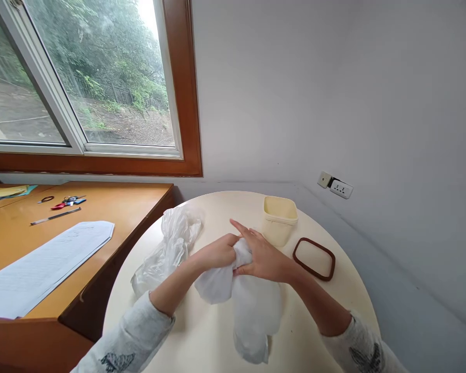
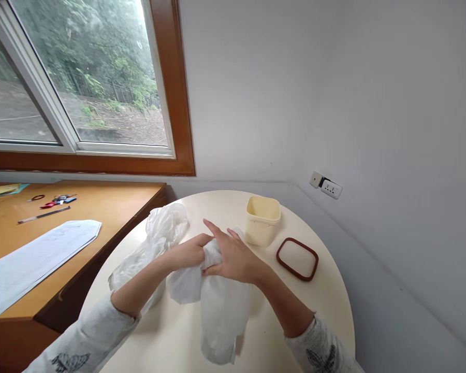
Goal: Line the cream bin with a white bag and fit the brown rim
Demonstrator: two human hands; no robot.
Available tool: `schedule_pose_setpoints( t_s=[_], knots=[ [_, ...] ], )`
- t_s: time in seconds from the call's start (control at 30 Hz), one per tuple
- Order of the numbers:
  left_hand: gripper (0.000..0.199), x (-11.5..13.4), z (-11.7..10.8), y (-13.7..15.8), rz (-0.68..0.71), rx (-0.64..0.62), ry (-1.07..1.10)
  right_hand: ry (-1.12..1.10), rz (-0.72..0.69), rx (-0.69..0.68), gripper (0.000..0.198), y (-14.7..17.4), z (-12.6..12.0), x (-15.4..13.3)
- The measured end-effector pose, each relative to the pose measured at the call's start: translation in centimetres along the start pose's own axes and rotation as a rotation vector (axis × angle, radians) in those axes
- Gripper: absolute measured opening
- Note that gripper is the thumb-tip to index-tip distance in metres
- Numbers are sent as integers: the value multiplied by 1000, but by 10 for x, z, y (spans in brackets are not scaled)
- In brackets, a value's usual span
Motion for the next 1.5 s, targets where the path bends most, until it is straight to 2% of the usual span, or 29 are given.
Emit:
schedule_pose_setpoints(
  t_s=[0.1,0.2,0.23,0.33,0.43,0.5,0.7,0.8,0.9,1.03,1.2,1.33,1.4,1.43,1.5],
  knots=[
    [17,-1,1,2,165,-166,-4,43,45,-30,68,2,4,14],
    [10,-4,-5,3,206,-130,-105,115,41,-74,21,5,-3,27],
    [10,-4,-7,4,196,-137,-140,144,51,-77,15,5,-6,30],
    [20,-3,-10,6,179,-258,-175,160,107,-53,15,7,-17,35],
    [31,-4,-9,5,135,-398,-189,85,136,-26,12,7,-26,35],
    [32,-7,-7,3,116,-439,-204,34,157,1,10,7,-32,34],
    [23,-15,-6,1,104,-335,-176,-93,219,167,13,8,-47,33],
    [18,-15,-5,1,145,-297,-4,-122,221,239,15,8,-52,36],
    [14,-17,-2,0,189,-274,147,-125,160,276,15,8,-55,41],
    [8,-18,3,0,238,-276,249,-220,200,179,13,9,-53,46],
    [33,-11,7,8,359,-403,442,-280,266,95,7,10,-52,45],
    [48,-8,8,14,380,-445,566,-227,275,3,9,8,-56,50],
    [59,-7,6,15,380,-425,582,-204,287,-112,10,9,-58,55],
    [58,-7,4,14,383,-410,572,-199,291,-192,11,10,-60,56],
    [43,-7,0,12,385,-375,503,-184,281,-358,17,13,-62,57]
  ],
)
Point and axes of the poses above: each hand's wrist, its own y-axis away from the middle knuckle, its own z-axis out of the palm, x = y × z, the point moved 1 cm from there along -y, towards the middle knuckle, and after that the axes turned 8 degrees about x, right-handed, at the moved point
